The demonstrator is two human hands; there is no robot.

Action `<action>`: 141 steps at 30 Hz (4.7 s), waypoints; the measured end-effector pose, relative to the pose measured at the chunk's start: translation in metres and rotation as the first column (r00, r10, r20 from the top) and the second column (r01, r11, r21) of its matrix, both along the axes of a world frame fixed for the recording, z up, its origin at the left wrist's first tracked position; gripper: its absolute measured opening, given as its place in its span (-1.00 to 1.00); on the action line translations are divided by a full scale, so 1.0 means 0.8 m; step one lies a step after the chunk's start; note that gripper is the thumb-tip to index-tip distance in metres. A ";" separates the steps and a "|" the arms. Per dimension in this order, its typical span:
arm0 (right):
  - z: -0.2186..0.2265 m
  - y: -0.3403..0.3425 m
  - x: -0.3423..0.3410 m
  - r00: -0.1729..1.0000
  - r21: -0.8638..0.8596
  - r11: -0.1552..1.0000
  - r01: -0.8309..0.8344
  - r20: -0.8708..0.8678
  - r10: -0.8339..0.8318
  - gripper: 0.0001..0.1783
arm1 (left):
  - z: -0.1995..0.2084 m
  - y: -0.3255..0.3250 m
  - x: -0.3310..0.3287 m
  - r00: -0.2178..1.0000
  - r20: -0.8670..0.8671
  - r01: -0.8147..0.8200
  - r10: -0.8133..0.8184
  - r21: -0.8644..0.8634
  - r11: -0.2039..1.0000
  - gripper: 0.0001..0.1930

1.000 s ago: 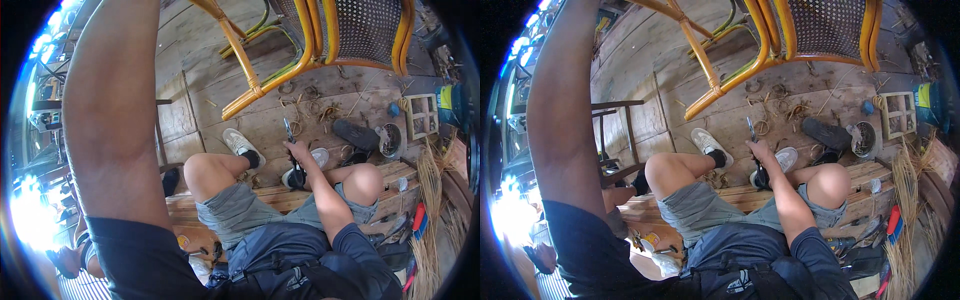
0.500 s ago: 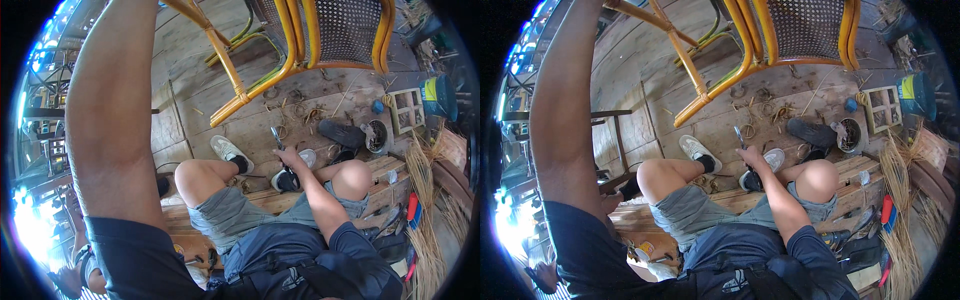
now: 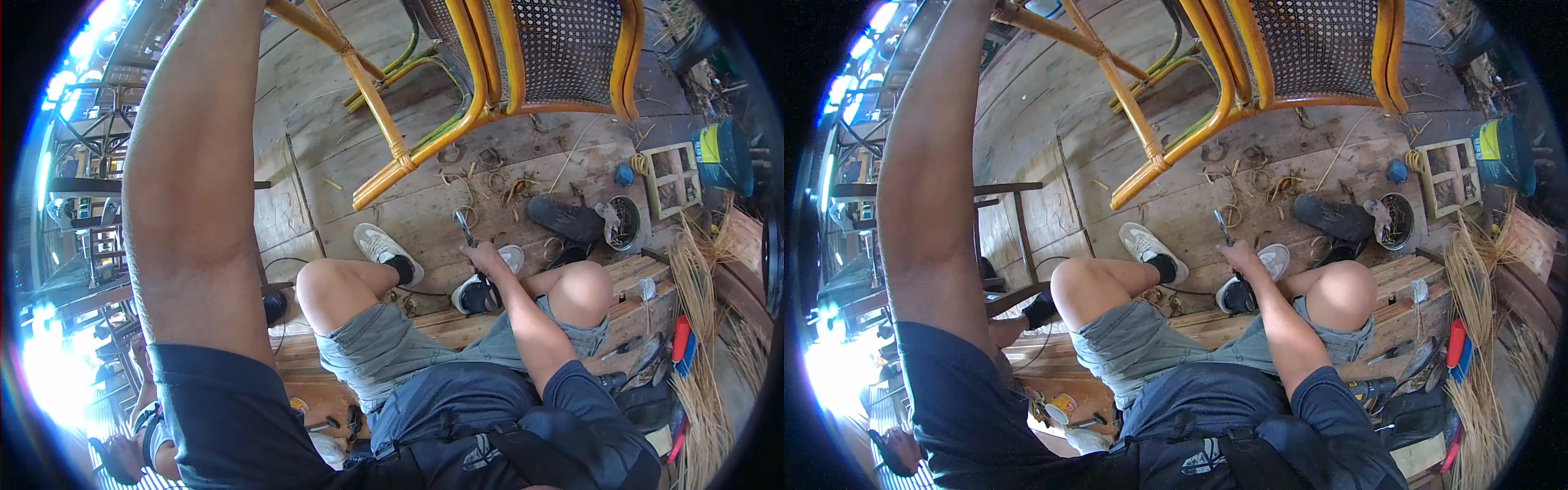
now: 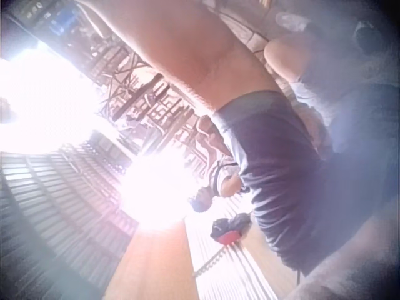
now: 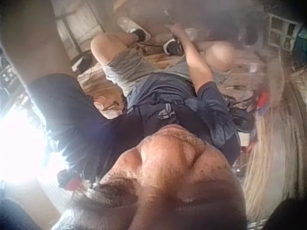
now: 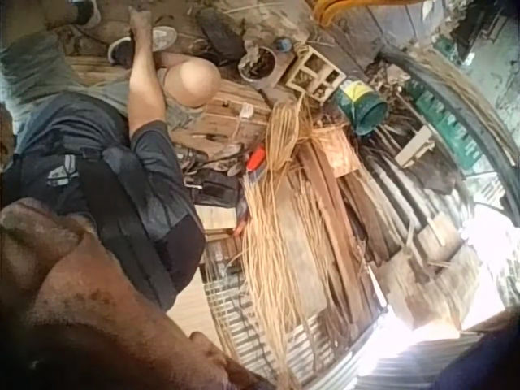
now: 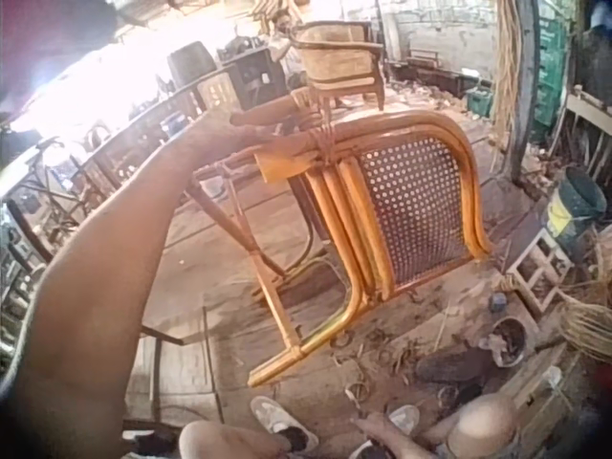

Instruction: The person repairs a rattan chair by sitting on the floor. They use a power drill to secure a joint, then use pliers to tighten and adjust the woven rattan bindings around the chair's frame.

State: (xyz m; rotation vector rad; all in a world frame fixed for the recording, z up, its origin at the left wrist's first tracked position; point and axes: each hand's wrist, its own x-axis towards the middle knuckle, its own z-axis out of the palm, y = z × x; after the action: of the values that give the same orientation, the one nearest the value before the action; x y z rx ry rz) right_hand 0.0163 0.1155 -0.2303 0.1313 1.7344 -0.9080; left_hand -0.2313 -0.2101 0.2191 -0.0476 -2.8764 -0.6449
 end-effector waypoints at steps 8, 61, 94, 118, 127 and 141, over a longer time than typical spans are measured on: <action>0.065 -0.022 -0.023 0.971 -0.214 0.975 0.062 -0.214 -0.109 -0.63 | 0.003 0.004 0.007 1.000 -0.014 -0.022 0.022 -0.020 1.000 -0.58; 0.276 0.103 0.031 0.590 -0.632 -0.093 0.769 0.759 -0.277 -0.42 | -0.166 0.277 0.283 0.985 0.158 -0.031 0.062 -0.191 0.981 -0.13; 0.273 0.026 0.005 0.610 -0.496 -0.485 0.720 0.786 0.102 -0.43 | -0.174 0.327 0.203 0.973 -0.034 0.232 -0.230 0.191 0.954 -0.49; 0.320 0.206 -0.119 0.467 -0.119 0.952 -0.281 -0.884 0.027 -0.45 | -0.174 0.333 0.203 0.991 -0.130 0.018 0.041 0.418 0.908 -0.35; 0.358 0.140 0.030 0.505 -0.497 0.091 0.863 0.848 -0.161 -0.51 | -0.183 0.308 0.201 0.991 -0.129 0.018 0.028 0.347 0.938 -0.47; 0.352 0.279 -0.006 0.438 -0.661 0.108 0.742 0.356 -0.825 -0.58 | -0.176 0.341 0.228 0.935 -0.166 0.211 -0.312 -0.446 0.870 -0.49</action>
State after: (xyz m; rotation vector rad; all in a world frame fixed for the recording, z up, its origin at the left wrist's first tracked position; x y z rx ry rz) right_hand 0.0119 0.3390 0.0512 0.5100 1.0850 -2.4726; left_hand -0.0487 0.0630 0.0779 -0.5509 -2.7380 -0.0299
